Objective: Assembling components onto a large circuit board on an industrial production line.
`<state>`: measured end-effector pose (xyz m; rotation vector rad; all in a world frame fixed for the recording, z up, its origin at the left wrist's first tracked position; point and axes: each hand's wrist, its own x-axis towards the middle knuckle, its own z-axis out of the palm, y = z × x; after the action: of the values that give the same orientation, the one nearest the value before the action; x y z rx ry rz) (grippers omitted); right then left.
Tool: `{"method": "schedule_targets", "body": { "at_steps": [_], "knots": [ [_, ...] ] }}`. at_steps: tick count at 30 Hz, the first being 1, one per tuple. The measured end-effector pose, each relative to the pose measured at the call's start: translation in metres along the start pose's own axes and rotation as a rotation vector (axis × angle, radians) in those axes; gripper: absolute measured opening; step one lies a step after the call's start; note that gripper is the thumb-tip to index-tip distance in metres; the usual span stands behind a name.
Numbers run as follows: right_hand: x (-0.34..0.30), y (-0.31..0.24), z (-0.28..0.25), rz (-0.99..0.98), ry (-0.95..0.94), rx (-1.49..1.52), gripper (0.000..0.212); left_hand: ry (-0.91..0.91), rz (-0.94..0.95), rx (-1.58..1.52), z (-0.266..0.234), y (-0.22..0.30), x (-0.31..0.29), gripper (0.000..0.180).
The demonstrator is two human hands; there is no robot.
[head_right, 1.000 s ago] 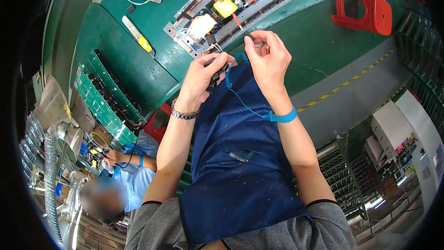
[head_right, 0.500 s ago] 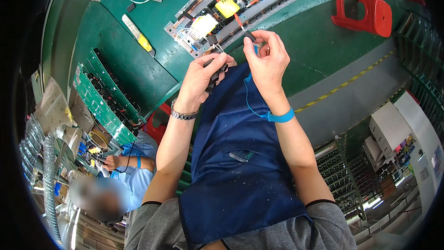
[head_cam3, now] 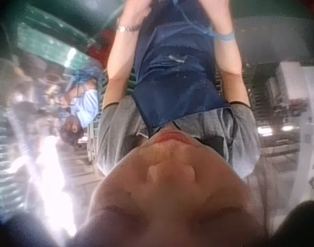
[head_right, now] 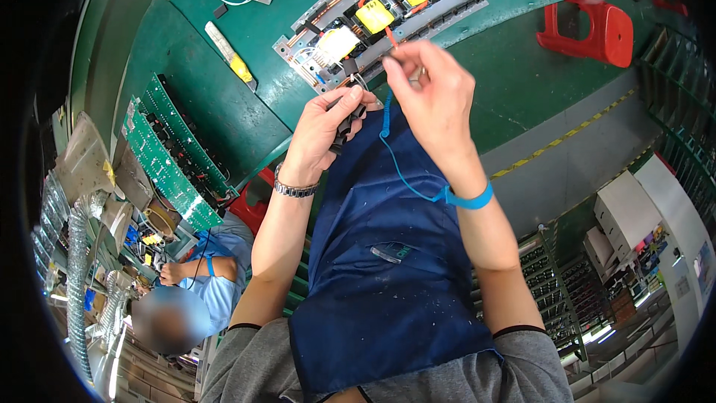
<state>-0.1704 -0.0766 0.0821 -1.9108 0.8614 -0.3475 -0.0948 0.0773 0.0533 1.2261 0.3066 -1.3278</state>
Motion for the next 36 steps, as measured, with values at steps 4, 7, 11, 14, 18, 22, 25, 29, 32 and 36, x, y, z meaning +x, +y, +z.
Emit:
{"method": "schedule_targets", "body": {
  "at_steps": [4, 7, 11, 14, 18, 22, 25, 29, 32, 36],
  "knots": [
    [0.06, -0.06, -0.023, -0.285, -0.04, 0.554, 0.049, -0.064, 0.019, -0.086, -0.005, 0.0, -0.006, 0.027],
    [0.019, -0.055, -0.023, -0.033, -0.32, 0.203, 0.039, -0.092, 0.071, -0.171, -0.004, 0.005, -0.004, 0.026],
    [-0.012, -0.037, -0.012, 0.0, -0.42, 0.006, 0.023, -0.048, 0.152, -0.192, 0.006, -0.001, -0.005, 0.028],
    [-0.01, -0.036, -0.012, 0.067, -0.431, -0.02, 0.019, -0.027, 0.185, -0.133, 0.007, -0.003, -0.005, 0.029],
    [-0.01, -0.031, -0.014, 0.111, -0.423, 0.022, 0.016, -0.012, 0.25, -0.089, 0.011, -0.004, -0.005, 0.028],
    [-0.012, -0.022, -0.017, 0.209, -0.426, 0.053, 0.013, -0.016, 0.283, 0.023, 0.014, -0.003, -0.005, 0.026],
    [-0.014, -0.013, -0.022, 0.225, -0.387, 0.043, 0.013, -0.052, 0.195, 0.059, 0.016, 0.002, -0.008, 0.023],
    [-0.015, -0.017, -0.028, 0.22, -0.351, 0.011, 0.018, -0.052, 0.218, 0.118, 0.014, -0.001, -0.005, 0.021],
    [-0.015, -0.023, -0.029, 0.135, -0.373, -0.051, 0.019, 0.013, 0.205, 0.15, 0.015, -0.004, 0.0, 0.02],
    [-0.015, -0.013, -0.028, -0.136, -0.352, -0.154, 0.013, 0.005, 0.251, 0.249, 0.02, -0.005, 0.001, 0.022]
  ]
}}
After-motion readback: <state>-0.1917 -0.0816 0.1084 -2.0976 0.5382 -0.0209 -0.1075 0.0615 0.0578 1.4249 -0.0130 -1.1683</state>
